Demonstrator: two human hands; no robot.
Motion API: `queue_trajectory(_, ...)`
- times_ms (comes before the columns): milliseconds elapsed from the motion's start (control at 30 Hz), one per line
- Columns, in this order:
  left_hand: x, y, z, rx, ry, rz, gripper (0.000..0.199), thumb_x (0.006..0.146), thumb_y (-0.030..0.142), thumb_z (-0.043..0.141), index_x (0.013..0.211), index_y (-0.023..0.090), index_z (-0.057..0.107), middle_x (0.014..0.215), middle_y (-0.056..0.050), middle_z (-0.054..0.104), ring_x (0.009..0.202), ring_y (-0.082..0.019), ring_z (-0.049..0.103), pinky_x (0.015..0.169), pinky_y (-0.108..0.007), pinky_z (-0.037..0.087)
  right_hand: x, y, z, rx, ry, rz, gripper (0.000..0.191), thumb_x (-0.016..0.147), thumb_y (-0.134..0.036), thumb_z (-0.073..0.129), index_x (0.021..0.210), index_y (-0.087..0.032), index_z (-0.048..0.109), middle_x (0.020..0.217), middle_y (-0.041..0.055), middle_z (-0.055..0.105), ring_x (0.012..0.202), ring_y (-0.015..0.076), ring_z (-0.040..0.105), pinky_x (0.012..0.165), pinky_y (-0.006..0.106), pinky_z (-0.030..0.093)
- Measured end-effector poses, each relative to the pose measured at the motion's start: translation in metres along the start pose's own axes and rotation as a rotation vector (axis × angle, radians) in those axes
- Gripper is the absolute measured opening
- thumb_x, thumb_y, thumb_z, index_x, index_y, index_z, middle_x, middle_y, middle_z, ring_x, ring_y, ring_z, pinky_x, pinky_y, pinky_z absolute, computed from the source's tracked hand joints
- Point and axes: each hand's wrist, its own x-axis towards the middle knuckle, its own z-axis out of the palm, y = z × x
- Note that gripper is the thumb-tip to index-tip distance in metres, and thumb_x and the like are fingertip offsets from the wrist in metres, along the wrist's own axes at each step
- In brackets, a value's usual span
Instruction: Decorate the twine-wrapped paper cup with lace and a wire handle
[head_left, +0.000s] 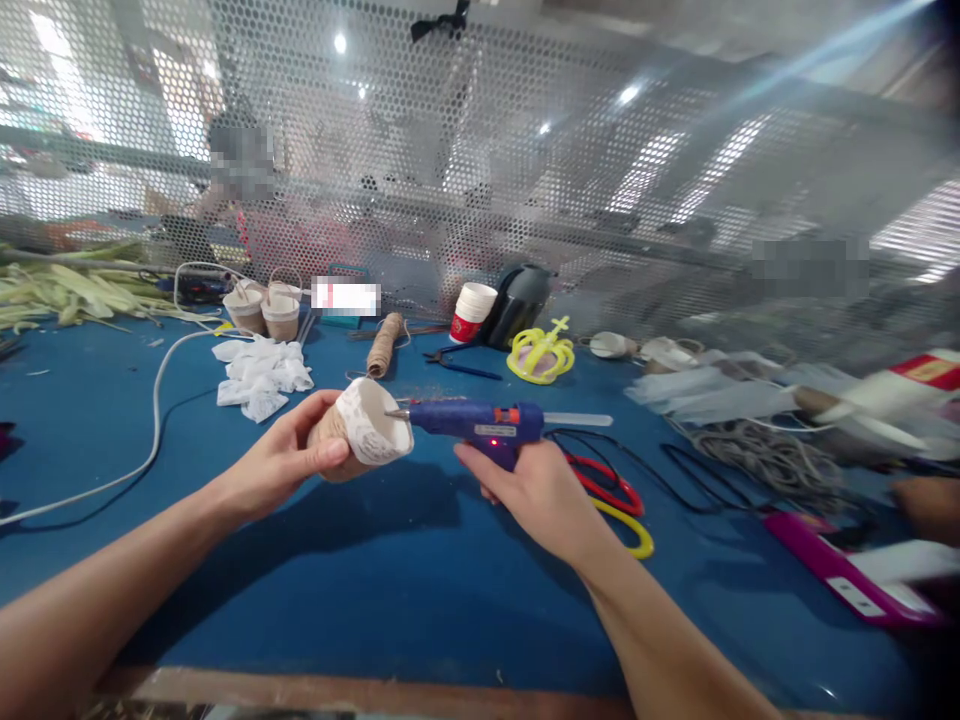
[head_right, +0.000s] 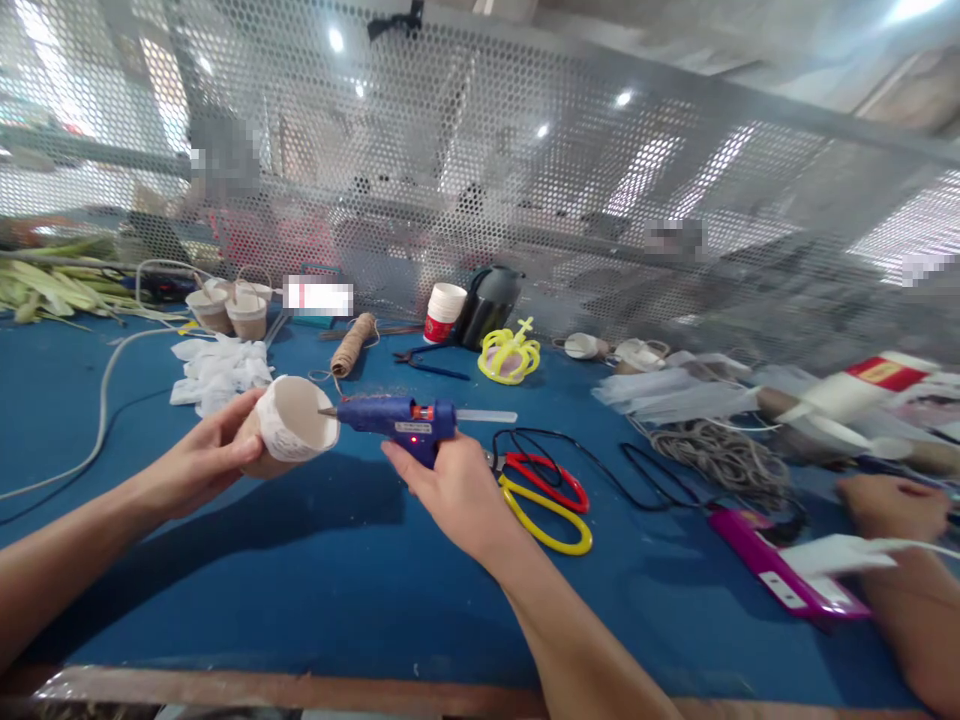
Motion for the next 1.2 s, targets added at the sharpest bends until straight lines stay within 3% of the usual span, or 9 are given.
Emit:
queue_trajectory(267,-0.001,0.002,0.0,-0.012,-0.027,-0.025,0.047,0.063,0.034,0.069,0.106,0.021,0.055,0.098,-0.006,0.057,0.086,-0.018,0.055,0.072,-0.026,0.046,0.0,-0.001,-0.009,0.168,-0.089,0.084,0.036,0.075,-0.044,0.051,0.053,-0.016,0.052,0.042,-0.0003,0.05,0.041,0.0108,0.049,0.043,0.023,0.041)
queue_trajectory(433,-0.001,0.0,-0.001,-0.05,-0.051,-0.054,0.047,0.064,0.037,0.068,0.106,0.022,0.054,0.099,-0.006,0.058,0.087,-0.018,0.055,0.075,-0.027,0.046,0.003,0.0,-0.01,0.102,-0.124,0.095,0.036,0.075,-0.043,0.051,0.053,-0.016,0.051,0.043,-0.0004,0.051,0.041,0.0105,0.049,0.045,0.023,0.041)
queue_trajectory(633,-0.001,-0.001,-0.002,0.016,-0.038,-0.03,0.046,0.064,0.034,0.069,0.105,0.022,0.054,0.095,-0.004,0.057,0.085,-0.016,0.054,0.072,-0.023,0.045,0.0,-0.005,-0.012,0.082,-0.128,0.058,0.034,0.074,-0.037,0.055,0.047,-0.018,0.045,0.04,-0.003,0.049,0.037,0.0085,0.046,0.043,0.021,0.04)
queue_trajectory(833,0.0,-0.002,-0.004,0.046,-0.069,-0.029,0.05,0.062,0.034,0.07,0.108,0.022,0.052,0.093,-0.003,0.056,0.08,-0.014,0.052,0.065,-0.02,0.043,0.001,-0.005,-0.012,0.049,-0.036,0.091,0.032,0.073,-0.035,0.056,0.048,-0.018,0.046,0.04,-0.0027,0.05,0.038,0.0092,0.047,0.044,0.021,0.04)
queue_trajectory(1033,0.002,-0.002,-0.005,0.035,-0.063,-0.013,0.047,0.062,0.032,0.071,0.105,0.021,0.053,0.093,-0.003,0.056,0.08,-0.014,0.052,0.068,-0.021,0.044,0.001,-0.005,-0.013,0.063,-0.155,0.08,0.036,0.073,-0.036,0.056,0.044,-0.019,0.044,0.038,-0.0036,0.047,0.036,0.0084,0.045,0.042,0.021,0.039)
queue_trajectory(1200,0.0,-0.002,-0.006,0.042,-0.087,-0.012,0.049,0.062,0.033,0.07,0.107,0.023,0.052,0.09,-0.002,0.055,0.075,-0.012,0.052,0.062,-0.018,0.044,0.001,-0.004,-0.013,0.09,-0.107,0.098,0.034,0.074,-0.037,0.054,0.047,-0.018,0.046,0.04,-0.0024,0.049,0.039,0.009,0.047,0.044,0.022,0.04)
